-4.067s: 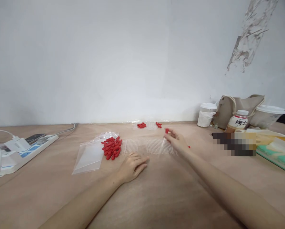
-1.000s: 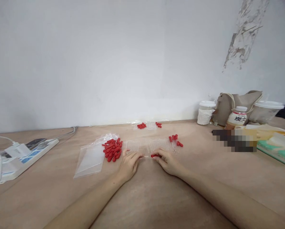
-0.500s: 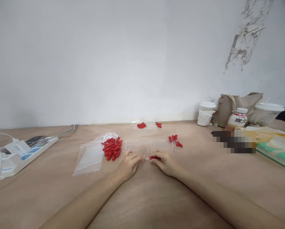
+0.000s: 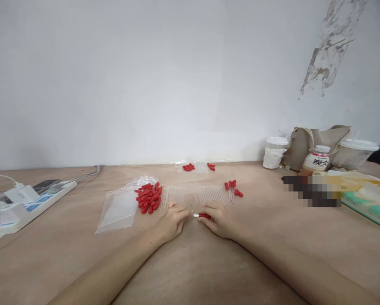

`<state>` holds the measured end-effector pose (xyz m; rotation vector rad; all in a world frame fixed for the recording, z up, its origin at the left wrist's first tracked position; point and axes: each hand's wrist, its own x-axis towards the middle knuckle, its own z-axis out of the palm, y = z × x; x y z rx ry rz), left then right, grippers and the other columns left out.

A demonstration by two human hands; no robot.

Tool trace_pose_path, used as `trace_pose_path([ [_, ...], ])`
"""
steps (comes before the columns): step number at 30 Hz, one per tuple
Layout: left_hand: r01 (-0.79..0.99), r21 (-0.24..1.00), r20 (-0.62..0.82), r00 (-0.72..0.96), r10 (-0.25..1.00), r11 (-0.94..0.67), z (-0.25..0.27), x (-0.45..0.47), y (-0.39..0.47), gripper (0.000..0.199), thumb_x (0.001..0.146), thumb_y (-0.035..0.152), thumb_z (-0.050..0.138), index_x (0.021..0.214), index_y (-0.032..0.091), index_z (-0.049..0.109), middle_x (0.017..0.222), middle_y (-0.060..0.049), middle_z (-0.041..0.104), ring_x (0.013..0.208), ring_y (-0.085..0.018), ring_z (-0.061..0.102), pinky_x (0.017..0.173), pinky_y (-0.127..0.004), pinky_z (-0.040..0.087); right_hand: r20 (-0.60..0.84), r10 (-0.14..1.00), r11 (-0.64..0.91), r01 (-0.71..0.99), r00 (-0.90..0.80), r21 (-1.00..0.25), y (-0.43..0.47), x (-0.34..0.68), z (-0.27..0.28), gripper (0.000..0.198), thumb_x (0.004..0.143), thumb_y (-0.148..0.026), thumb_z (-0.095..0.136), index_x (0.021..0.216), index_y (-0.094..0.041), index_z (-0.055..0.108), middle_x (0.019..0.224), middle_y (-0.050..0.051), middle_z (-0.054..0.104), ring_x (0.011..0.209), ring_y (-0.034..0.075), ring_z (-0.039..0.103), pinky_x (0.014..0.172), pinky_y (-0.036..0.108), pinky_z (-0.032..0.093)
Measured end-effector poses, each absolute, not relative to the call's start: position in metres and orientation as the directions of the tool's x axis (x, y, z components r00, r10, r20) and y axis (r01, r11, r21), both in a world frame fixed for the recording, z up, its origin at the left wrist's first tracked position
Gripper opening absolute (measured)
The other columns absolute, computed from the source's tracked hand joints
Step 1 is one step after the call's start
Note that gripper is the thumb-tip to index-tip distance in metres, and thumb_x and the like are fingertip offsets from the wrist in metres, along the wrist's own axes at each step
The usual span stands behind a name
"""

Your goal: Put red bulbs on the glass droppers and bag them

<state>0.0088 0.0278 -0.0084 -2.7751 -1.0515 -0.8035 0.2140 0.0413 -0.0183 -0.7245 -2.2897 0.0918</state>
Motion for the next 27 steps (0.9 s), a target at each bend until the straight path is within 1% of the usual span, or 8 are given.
trace_pose_path([
  [3,0.643,0.107,0.498,0.626,0.600,-0.759,-0.010,0.009,0.028,0.029,0.082,0.008,0.034,0.094,0.018,0.059,0.077,-0.006,0.064,0.074,-0.016,0.057,0.072,-0.032,0.034,0.615,0.494,0.846,0.503,-0.614,-0.176,0.043,0.212,-0.018,0.015,0.081,-0.027,0.047,0.078,-0.018,0.059,0.072,0.003,0.057,0.070,0.015,0.051,0.068,0.030,0.034],
  [6,0.654,0.066,0.514,0.625,0.587,-0.754,-0.012,0.009,0.027,0.025,0.086,0.014,0.035,0.093,0.017,0.058,0.076,-0.005,0.063,0.073,-0.016,0.056,0.073,-0.032,0.034,0.622,0.474,0.852,0.503,-0.623,-0.146,0.044,0.213,-0.015,0.015,0.081,-0.026,0.047,0.078,-0.018,0.059,0.070,0.004,0.058,0.071,0.015,0.050,0.068,0.031,0.033],
  [9,0.667,0.052,0.537,0.609,0.584,-0.744,-0.011,0.006,0.023,0.021,0.088,0.021,0.037,0.096,0.018,0.057,0.080,-0.004,0.064,0.074,-0.015,0.056,0.077,-0.032,0.033,0.639,0.475,0.850,0.505,-0.605,-0.153,0.044,0.218,-0.012,0.016,0.081,-0.028,0.047,0.080,-0.019,0.060,0.070,0.004,0.059,0.074,0.016,0.049,0.072,0.033,0.032],
  [11,0.673,0.062,0.550,0.593,0.588,-0.737,-0.010,0.005,0.020,0.019,0.088,0.023,0.039,0.095,0.019,0.057,0.082,-0.003,0.064,0.074,-0.014,0.056,0.078,-0.032,0.032,0.646,0.478,0.849,0.501,-0.595,-0.167,0.044,0.222,-0.011,0.016,0.081,-0.030,0.048,0.080,-0.020,0.061,0.069,0.003,0.060,0.074,0.016,0.049,0.075,0.035,0.031],
  [15,0.671,0.062,0.572,0.583,0.577,-0.738,-0.009,0.004,0.017,0.018,0.087,0.022,0.040,0.088,0.019,0.058,0.075,-0.001,0.063,0.068,-0.013,0.055,0.079,-0.032,0.032,0.657,0.475,0.857,0.478,-0.585,-0.194,0.045,0.225,-0.011,0.014,0.080,-0.030,0.049,0.080,-0.021,0.060,0.067,0.002,0.059,0.072,0.016,0.049,0.077,0.036,0.031],
  [19,0.666,0.062,0.580,0.582,0.570,-0.743,-0.009,0.007,0.016,0.019,0.087,0.020,0.040,0.086,0.018,0.058,0.068,-0.001,0.061,0.062,-0.012,0.054,0.077,-0.032,0.033,0.647,0.452,0.872,0.458,-0.614,-0.174,0.045,0.223,-0.010,0.014,0.081,-0.029,0.047,0.076,-0.020,0.057,0.065,0.002,0.056,0.071,0.015,0.048,0.078,0.036,0.031],
  [27,0.631,0.053,0.594,0.603,0.533,-0.774,-0.009,0.009,0.016,0.019,0.086,0.018,0.039,0.084,0.017,0.058,0.064,-0.001,0.060,0.060,-0.013,0.053,0.075,-0.031,0.035,0.644,0.422,0.882,0.453,-0.638,-0.130,0.044,0.221,-0.010,0.016,0.081,-0.031,0.048,0.073,-0.019,0.056,0.063,0.001,0.057,0.073,0.016,0.049,0.083,0.039,0.028],
])
